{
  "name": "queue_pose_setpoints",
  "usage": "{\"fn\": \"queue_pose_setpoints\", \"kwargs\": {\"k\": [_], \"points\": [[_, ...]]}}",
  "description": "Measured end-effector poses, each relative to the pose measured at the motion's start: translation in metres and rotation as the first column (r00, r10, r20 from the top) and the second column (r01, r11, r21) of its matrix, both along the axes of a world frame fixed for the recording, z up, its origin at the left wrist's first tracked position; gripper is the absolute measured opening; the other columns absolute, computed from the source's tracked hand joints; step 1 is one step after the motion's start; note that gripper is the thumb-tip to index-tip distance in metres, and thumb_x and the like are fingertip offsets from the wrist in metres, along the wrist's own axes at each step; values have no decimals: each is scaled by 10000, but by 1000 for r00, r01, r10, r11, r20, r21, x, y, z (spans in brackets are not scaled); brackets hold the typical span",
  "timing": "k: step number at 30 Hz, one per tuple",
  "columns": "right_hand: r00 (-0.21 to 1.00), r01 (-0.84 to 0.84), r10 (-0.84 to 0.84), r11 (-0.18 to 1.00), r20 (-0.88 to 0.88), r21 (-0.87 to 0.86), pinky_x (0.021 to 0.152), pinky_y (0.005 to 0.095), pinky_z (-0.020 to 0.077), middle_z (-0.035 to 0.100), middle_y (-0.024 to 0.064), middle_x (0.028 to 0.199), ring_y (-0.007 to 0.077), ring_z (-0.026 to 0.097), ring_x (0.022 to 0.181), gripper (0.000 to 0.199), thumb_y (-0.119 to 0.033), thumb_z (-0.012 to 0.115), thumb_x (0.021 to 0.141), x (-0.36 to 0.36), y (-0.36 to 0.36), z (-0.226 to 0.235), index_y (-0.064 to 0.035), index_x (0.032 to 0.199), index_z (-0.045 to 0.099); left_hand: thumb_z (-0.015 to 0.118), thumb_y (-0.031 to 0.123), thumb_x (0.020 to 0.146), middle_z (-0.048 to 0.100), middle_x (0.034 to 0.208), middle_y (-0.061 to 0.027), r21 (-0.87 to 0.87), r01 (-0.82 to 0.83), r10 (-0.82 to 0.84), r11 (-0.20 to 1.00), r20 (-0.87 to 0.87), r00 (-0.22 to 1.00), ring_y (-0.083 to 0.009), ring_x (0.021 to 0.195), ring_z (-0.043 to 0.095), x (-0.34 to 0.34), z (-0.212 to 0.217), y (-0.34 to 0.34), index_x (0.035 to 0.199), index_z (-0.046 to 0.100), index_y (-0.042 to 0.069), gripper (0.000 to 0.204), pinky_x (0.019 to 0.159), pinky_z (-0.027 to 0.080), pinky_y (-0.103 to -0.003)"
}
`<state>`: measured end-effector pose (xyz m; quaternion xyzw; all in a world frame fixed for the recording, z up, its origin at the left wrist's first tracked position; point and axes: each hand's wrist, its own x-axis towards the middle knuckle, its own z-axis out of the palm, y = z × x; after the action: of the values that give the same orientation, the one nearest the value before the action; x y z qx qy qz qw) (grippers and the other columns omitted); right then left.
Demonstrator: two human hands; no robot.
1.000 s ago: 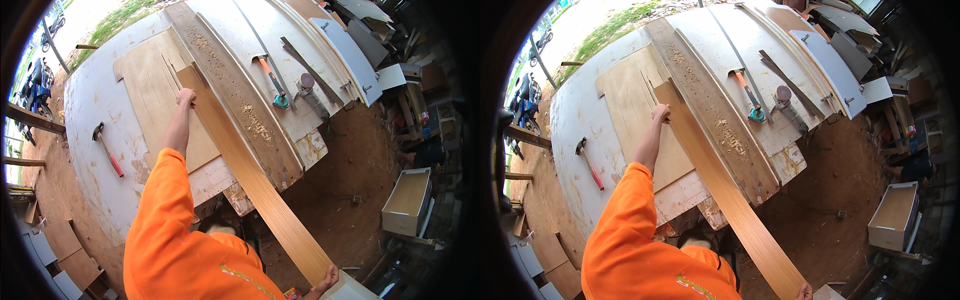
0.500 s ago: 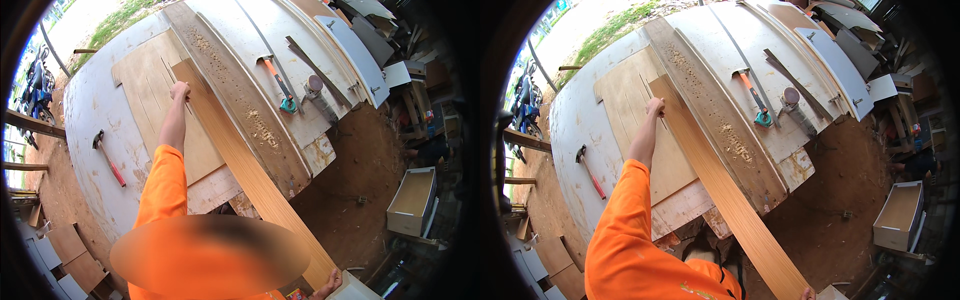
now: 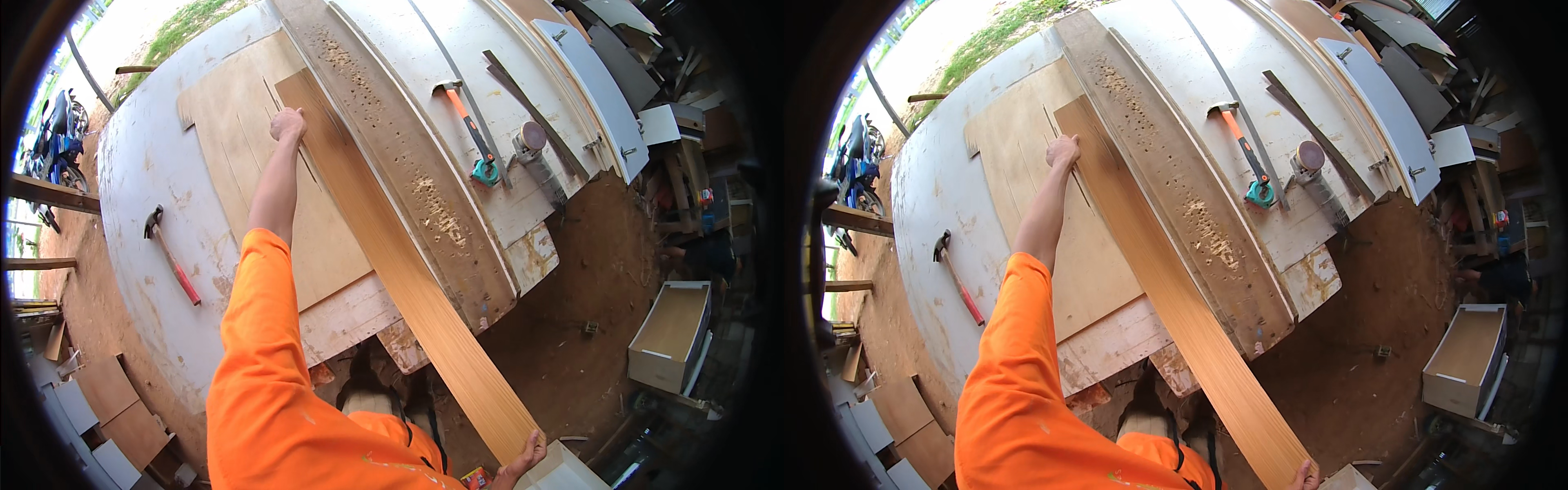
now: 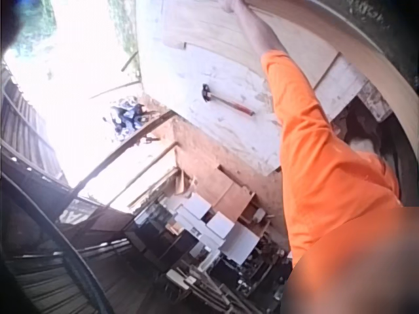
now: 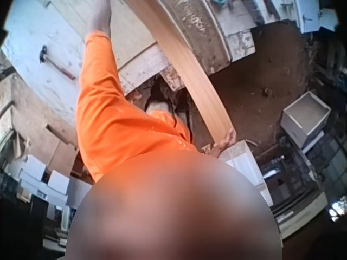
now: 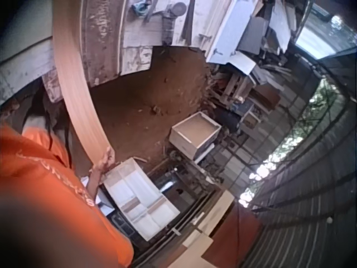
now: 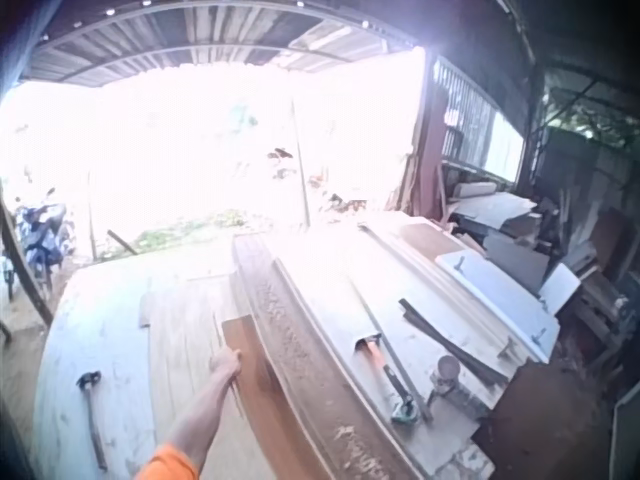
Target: The person assembles a white cabinet frame by inserting wooden pieces into slots, then moves to a workbench to cut and fit a long wooden strip using a hammer and a circular saw. The person repeatedly aligns and taps the strip into place.
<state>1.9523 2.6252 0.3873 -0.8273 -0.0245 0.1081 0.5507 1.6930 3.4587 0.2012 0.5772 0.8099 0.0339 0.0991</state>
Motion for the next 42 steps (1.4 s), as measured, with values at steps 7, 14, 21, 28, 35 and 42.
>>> {"fn": "queue_pose_setpoints", "kwargs": {"k": [7,14,21,28,35,42], "points": [[999,-30,30,1000,-19,4,780,307,542,702,114,967,178,663,843,249,-194,581,1034,9,-17,-22,42,1043,662,521,402,1032,723,1128,-221,34,230,-232,973,68,970,-390,1090,694,-9,2,-26,1098,736,8,454,891,568,-484],[999,-13,14,999,-35,38,770,309,540,700,102,966,165,655,841,224,-163,571,1039,13,-11,-35,38,1020,669,614,286,970,738,897,-247,-156,208,-47,966,682,730,-337,843,726,-17,-14,-233,1010,717,-95,397,784,551,-436],[997,28,-24,998,-73,55,746,313,549,704,101,959,171,667,833,223,-173,580,1035,9,2,-25,31,1020,669,590,167,999,437,1539,-253,-317,59,299,947,932,205,-305,1455,402,35,20,-350,1525,289,-120,671,1188,330,-376],[999,30,-26,995,-48,92,721,303,526,697,103,918,158,642,779,261,-198,605,1026,1,11,-35,52,982,663,558,35,965,556,1333,-294,-381,-146,384,913,923,-10,-299,1264,554,43,-1,-324,1516,206,-167,684,1174,359,-402],[991,17,3,988,-130,152,768,314,542,703,101,969,175,666,850,221,-194,601,1024,2,31,-45,14,1004,671,518,-33,959,608,1197,-239,-331,-159,324,930,943,-70,-268,1080,636,33,-26,-299,1446,306,-170,548,1092,462,-376],[992,29,-11,989,-124,144,741,304,530,700,102,931,159,647,803,226,-160,596,1024,-1,71,-62,52,995,669,503,-4,962,638,1009,-150,-328,-235,306,915,943,-128,-195,906,625,25,-12,-264,1121,529,-83,179,951,494,-330]]}}
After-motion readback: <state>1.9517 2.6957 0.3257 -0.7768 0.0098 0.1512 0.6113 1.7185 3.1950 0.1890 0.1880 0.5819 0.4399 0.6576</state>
